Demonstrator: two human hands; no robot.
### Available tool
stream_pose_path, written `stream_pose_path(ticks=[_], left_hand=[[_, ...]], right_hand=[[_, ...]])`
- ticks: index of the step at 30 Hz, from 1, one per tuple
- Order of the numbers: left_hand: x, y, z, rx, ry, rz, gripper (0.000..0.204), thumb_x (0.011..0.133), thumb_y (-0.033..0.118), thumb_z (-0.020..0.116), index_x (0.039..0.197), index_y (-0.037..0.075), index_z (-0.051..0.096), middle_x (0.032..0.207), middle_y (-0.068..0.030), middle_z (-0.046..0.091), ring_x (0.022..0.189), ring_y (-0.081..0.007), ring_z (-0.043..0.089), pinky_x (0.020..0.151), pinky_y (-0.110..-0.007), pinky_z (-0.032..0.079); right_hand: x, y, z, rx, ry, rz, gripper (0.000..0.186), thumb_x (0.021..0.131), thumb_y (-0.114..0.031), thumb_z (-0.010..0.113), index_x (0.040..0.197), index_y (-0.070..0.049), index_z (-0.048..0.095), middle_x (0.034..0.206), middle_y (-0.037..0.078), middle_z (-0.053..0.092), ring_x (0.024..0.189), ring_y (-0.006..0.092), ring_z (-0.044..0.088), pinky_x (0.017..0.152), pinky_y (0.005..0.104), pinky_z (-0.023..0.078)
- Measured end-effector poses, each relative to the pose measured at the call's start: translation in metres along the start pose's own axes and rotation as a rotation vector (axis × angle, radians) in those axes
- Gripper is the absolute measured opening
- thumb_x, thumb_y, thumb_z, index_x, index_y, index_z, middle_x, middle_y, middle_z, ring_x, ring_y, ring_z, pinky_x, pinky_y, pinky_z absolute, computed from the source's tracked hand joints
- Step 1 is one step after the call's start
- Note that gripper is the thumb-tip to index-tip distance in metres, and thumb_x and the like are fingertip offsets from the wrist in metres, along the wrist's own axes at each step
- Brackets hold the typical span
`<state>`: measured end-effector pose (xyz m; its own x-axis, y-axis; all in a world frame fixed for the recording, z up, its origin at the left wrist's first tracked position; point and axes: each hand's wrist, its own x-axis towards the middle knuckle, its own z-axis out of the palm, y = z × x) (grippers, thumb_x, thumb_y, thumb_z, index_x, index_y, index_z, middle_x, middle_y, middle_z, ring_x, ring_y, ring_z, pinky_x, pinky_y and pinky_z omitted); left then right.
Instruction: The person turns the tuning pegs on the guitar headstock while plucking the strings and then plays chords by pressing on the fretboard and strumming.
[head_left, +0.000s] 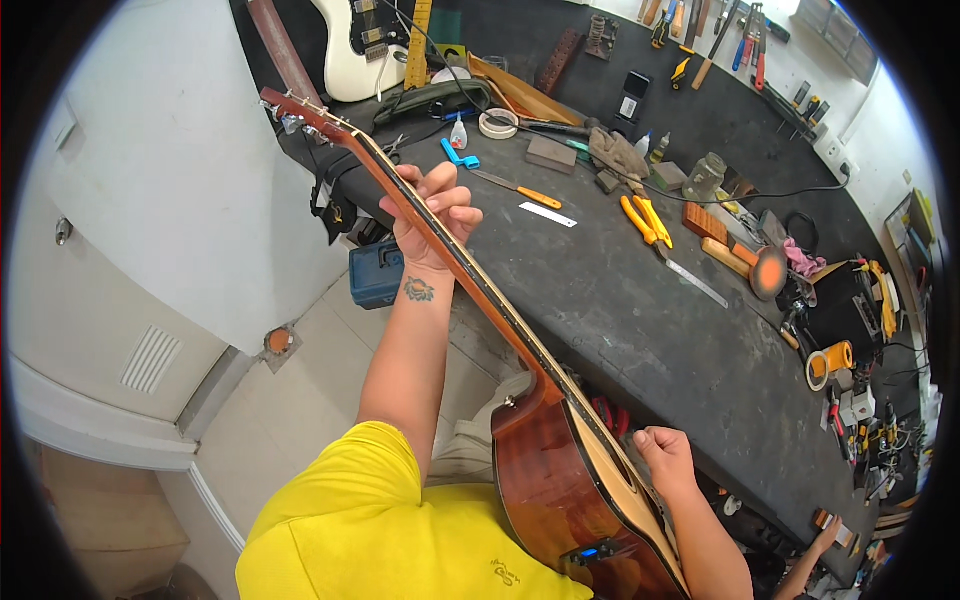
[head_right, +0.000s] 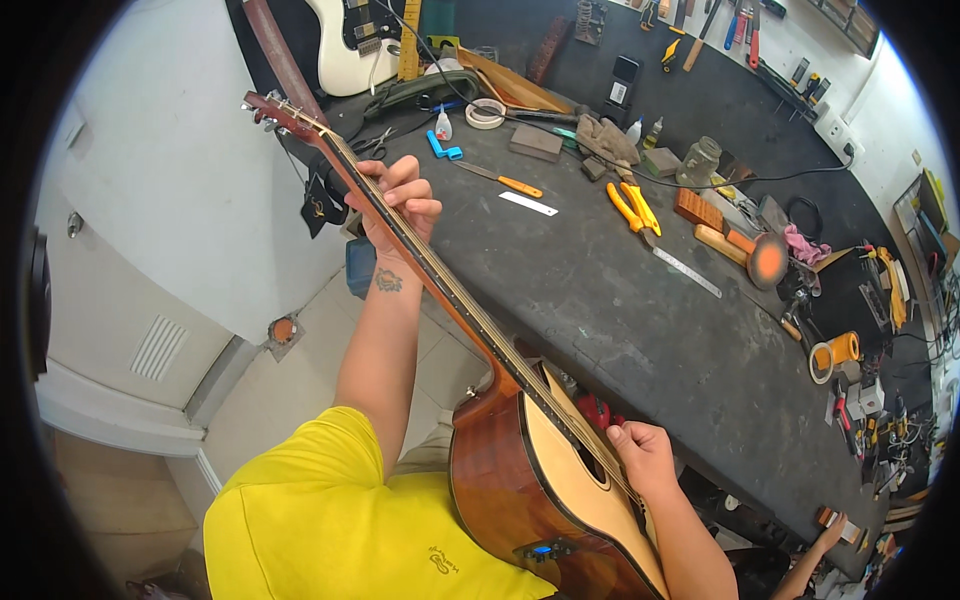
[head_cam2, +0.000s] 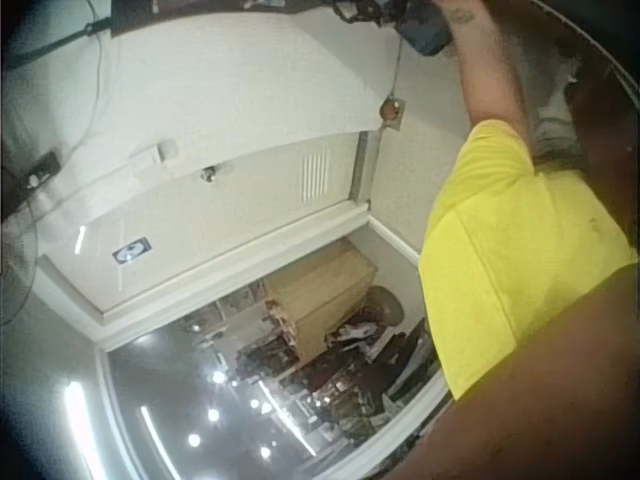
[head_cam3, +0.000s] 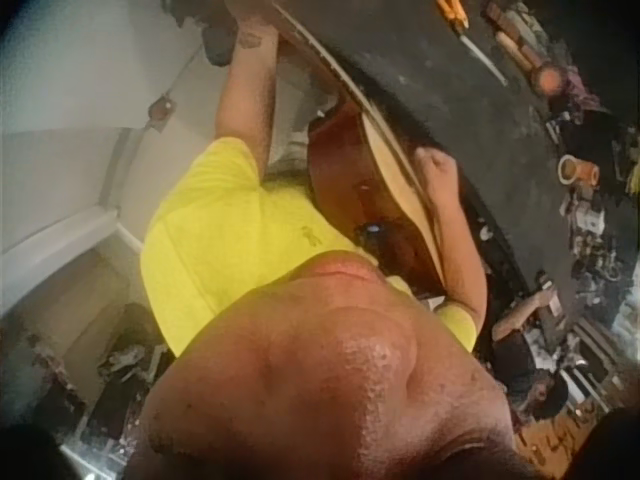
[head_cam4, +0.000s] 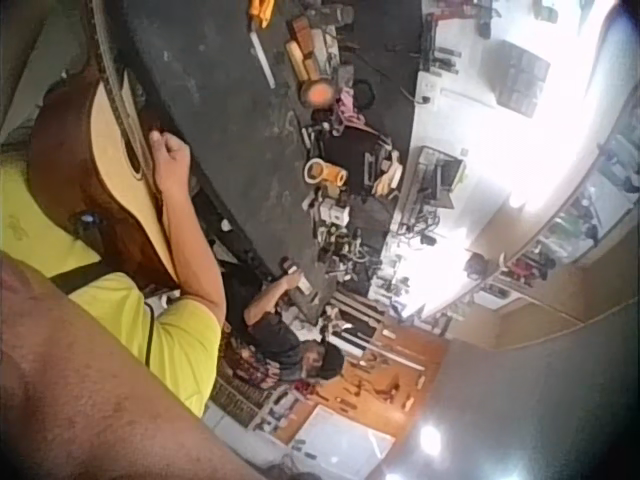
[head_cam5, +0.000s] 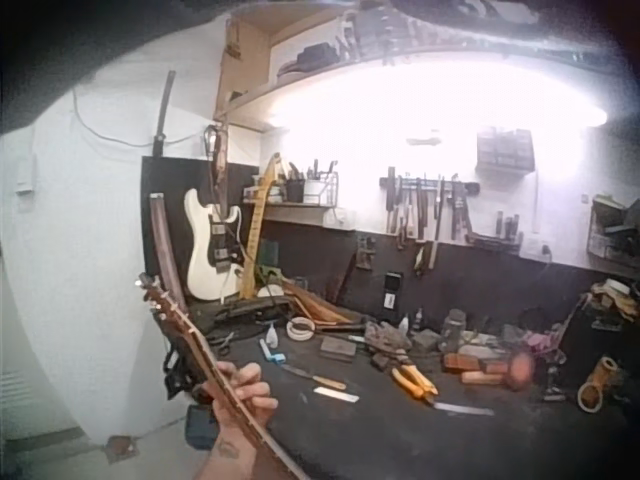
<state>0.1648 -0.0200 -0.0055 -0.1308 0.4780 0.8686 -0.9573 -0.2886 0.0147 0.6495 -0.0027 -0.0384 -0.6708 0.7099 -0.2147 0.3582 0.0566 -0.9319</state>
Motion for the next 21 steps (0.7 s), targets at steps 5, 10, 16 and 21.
stream_pose_path(ticks=[5, 10, 16, 21], left_hand=[[-0.006, 0.006, 0.003, 0.005, -0.009, -0.037, 0.040, 0.091, 0.035, 0.075, 0.130, 0.029, 0.068, 0.098, 0.0052, 0.044, 0.101, -0.0116, 0.053, 0.097, -0.037, 0.043], [-0.004, 0.003, 0.012, 0.002, 0.057, -0.033, 0.037, 0.088, 0.029, 0.078, 0.124, 0.028, 0.071, 0.096, 0.0054, 0.043, 0.097, -0.0112, 0.056, 0.096, -0.036, 0.045], [-0.006, 0.004, 0.009, -0.005, 0.019, -0.030, 0.038, 0.090, 0.032, 0.076, 0.127, 0.028, 0.069, 0.098, 0.0051, 0.044, 0.100, -0.0120, 0.055, 0.100, -0.040, 0.044], [-0.005, 0.000, 0.008, -0.035, 0.005, -0.041, 0.040, 0.091, 0.034, 0.075, 0.129, 0.027, 0.068, 0.099, 0.0051, 0.044, 0.102, -0.0123, 0.054, 0.105, -0.044, 0.043]], right_hand=[[0.006, 0.000, 0.006, -0.052, 0.042, 0.058, 0.041, 0.103, -0.024, 0.065, 0.070, -0.004, 0.053, 0.065, -0.009, 0.042, 0.064, 0.0044, 0.034, 0.055, 0.0271, 0.031], [0.001, -0.005, 0.008, -0.092, 0.021, 0.023, 0.033, 0.103, -0.023, 0.064, 0.077, -0.003, 0.060, 0.067, -0.007, 0.048, 0.066, 0.0044, 0.040, 0.058, 0.0267, 0.036], [-0.007, -0.013, 0.004, 0.284, 0.105, 0.071, 0.033, 0.098, -0.017, 0.067, 0.070, 0.000, 0.063, 0.065, -0.005, 0.054, 0.064, 0.0061, 0.049, 0.061, 0.0257, 0.041], [-0.013, -0.008, 0.015, -0.004, -0.071, 0.001, 0.027, 0.096, -0.020, 0.073, 0.078, -0.005, 0.059, 0.070, -0.004, 0.055, 0.064, 0.0054, 0.048, 0.060, 0.0244, 0.041]])
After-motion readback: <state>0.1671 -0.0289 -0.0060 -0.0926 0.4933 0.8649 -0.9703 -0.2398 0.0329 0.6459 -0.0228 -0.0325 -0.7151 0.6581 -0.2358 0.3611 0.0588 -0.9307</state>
